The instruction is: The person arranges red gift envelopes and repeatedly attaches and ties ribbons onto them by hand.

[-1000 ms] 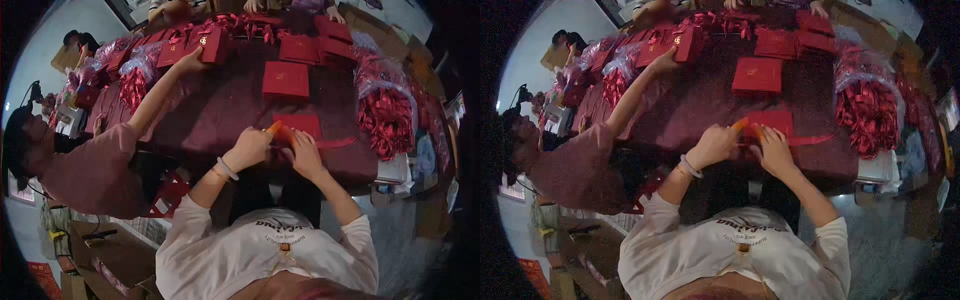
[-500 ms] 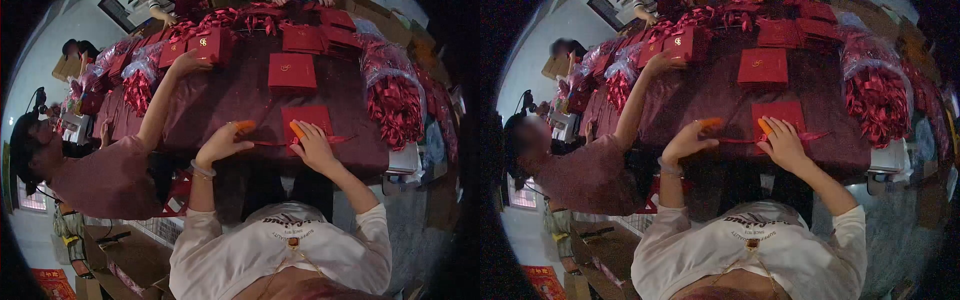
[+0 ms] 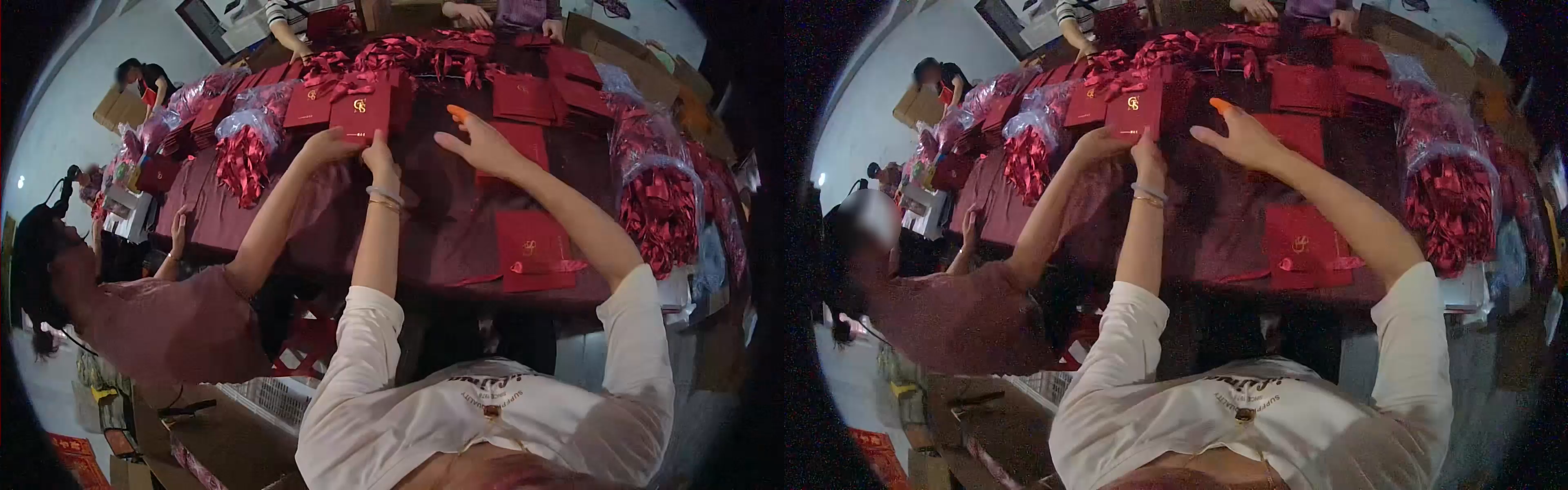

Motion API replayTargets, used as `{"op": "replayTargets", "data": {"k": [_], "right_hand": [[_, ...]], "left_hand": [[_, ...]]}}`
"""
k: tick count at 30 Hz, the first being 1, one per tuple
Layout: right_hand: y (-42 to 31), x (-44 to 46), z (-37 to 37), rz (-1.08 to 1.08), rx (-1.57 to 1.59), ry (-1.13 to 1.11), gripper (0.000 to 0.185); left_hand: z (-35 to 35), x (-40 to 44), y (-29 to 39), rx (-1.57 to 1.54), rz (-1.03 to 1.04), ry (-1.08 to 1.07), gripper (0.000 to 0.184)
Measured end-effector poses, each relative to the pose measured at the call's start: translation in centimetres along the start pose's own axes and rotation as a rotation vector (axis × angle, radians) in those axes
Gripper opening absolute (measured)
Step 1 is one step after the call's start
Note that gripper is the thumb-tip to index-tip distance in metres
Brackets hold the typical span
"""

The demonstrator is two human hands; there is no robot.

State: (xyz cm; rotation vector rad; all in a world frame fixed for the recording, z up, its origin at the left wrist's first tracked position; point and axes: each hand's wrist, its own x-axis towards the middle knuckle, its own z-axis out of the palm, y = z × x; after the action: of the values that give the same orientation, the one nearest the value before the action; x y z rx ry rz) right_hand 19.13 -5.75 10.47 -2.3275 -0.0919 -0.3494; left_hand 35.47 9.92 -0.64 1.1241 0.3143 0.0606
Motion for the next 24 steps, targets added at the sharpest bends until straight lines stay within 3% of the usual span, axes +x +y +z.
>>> {"op": "replayTargets", "data": {"k": [1,2,3,6,14,15,16,18,19,22,24], "right_hand": [[0.6,2.6,0.9,-0.010,-0.003,0.008,0.086],[1.1,5.2,2.0,0.105,0.022,-0.011,0.098],[1.7,7.5,3.0,0.219,0.047,-0.032,0.110],[3.2,13.2,6.1,0.364,0.175,0.061,0.116],[6.6,23.1,9.4,0.351,0.349,0.052,0.131],[7.3,23.5,9.8,0.363,0.373,0.050,0.134],[7.9,23.7,10.2,0.376,0.398,0.050,0.136],[6.4,22.9,9.7,0.491,0.383,0.031,0.141],[6.8,23.0,9.8,0.496,0.383,0.028,0.141],[11.4,25.4,10.5,0.469,0.390,-0.053,0.136],[16.3,28.0,12.1,0.454,0.375,-0.105,0.131]], "left_hand": [[0.2,-0.7,0.3,-0.079,0.018,-0.022,0.054],[0.3,0.1,-0.3,-0.115,0.165,-0.044,0.054],[0.3,1.1,-1.0,-0.049,0.108,0.050,0.054],[0.7,-0.7,1.5,0.056,-0.039,0.198,0.043],[0.8,0.9,0.5,-0.379,0.266,0.212,0.033],[0.1,1.2,0.7,-0.263,0.322,0.009,0.036],[-0.3,1.2,1.2,-0.259,0.316,0.018,0.036],[-0.5,1.4,2.1,-0.249,0.092,-0.119,0.042],[-0.8,2.1,1.7,-0.398,0.066,-0.250,0.037],[-1.3,2.4,2.8,-0.481,-0.104,-0.231,0.033],[-1.5,2.5,3.1,-0.469,-0.093,-0.251,0.031]]}}
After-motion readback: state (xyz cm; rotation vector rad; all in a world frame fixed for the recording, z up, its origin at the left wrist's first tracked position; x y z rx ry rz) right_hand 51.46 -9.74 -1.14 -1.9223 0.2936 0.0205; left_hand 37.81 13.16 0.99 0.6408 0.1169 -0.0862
